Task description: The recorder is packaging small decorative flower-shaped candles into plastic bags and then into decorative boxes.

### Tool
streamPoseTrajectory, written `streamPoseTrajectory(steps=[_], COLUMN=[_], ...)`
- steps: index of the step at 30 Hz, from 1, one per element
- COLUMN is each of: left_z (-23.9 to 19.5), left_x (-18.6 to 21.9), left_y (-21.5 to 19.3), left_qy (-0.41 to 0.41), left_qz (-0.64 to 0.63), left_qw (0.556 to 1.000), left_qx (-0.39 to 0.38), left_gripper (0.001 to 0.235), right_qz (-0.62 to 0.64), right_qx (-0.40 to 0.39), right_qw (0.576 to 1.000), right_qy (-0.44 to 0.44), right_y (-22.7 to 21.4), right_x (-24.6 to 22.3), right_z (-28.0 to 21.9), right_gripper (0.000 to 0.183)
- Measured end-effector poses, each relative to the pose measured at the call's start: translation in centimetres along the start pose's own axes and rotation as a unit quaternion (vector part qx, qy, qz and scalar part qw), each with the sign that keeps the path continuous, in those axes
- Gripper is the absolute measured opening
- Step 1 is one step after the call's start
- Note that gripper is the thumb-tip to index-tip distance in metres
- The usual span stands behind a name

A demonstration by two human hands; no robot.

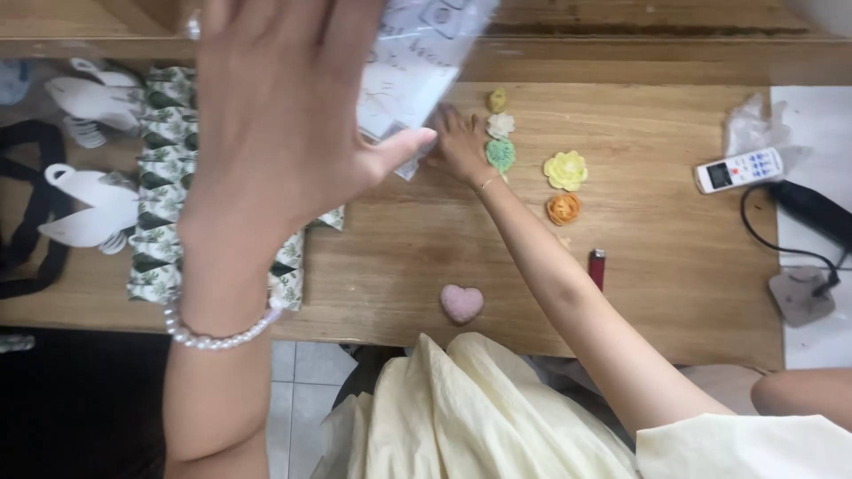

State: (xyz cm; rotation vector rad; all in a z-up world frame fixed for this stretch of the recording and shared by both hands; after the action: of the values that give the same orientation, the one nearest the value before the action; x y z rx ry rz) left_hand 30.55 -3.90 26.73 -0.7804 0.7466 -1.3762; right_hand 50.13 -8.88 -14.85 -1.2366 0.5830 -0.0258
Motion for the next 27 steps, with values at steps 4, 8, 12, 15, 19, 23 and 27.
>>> streamPoseTrajectory(steps=[4, 8, 12, 15, 19, 23, 27], left_z=[0.3, 0.2, 0.2, 0.3, -0.1, 0.4, 0.3], left_x=[-0.3, -0.3, -0.4, -0.5, -1.0, -1.2, -1.5], left_y=[-0.1, -0.4, -0.5, -0.6, -0.6, -0.3, -0.2], left_qy=[-0.011, -0.002, -0.011, -0.015, -0.008, -0.007, 0.002], left_qz=[-0.031, -0.056, -0.080, -0.097, -0.130, -0.148, -0.159], left_qw=[0.999, 0.998, 0.997, 0.995, 0.991, 0.989, 0.987], left_qx=[-0.001, 0.017, 0.008, 0.001, 0.004, 0.003, -0.005], left_gripper=[0.088, 0.087, 0.090, 0.096, 0.106, 0.117, 0.120], right_qz=[0.131, 0.362, 0.399, 0.450, 0.436, 0.214, 0.282], right_qx=[0.066, 0.162, 0.164, 0.177, 0.152, -0.095, -0.214], right_qw=[0.985, 0.918, 0.901, 0.873, 0.885, 0.972, 0.918], right_qy=[-0.087, -0.013, -0.034, -0.067, -0.065, -0.026, 0.181], right_y=[-2.1, -3.3, -3.1, -2.7, -2.8, -13.3, -30.9], right_x=[-8.8, -13.1, -12.5, -12.4, -10.3, -13.5, -23.0], right_z=[0.7, -0.1, 0.1, 0.4, -1.5, -8.7, -13.6], right_gripper=[0.085, 0.068, 0.070, 0.077, 0.071, 0.040, 0.029])
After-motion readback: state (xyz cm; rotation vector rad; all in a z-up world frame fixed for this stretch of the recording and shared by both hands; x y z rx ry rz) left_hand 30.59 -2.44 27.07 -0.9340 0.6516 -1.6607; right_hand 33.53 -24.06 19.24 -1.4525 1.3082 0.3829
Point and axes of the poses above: each hand's wrist, its own z-axis towards the middle knuckle, its own y-axis out of the palm, x = y × z, the point moved 5 cm from there along z, towards the middle knuckle, and after that the axes turned 14 degrees about -y, right-handed, at the moved point
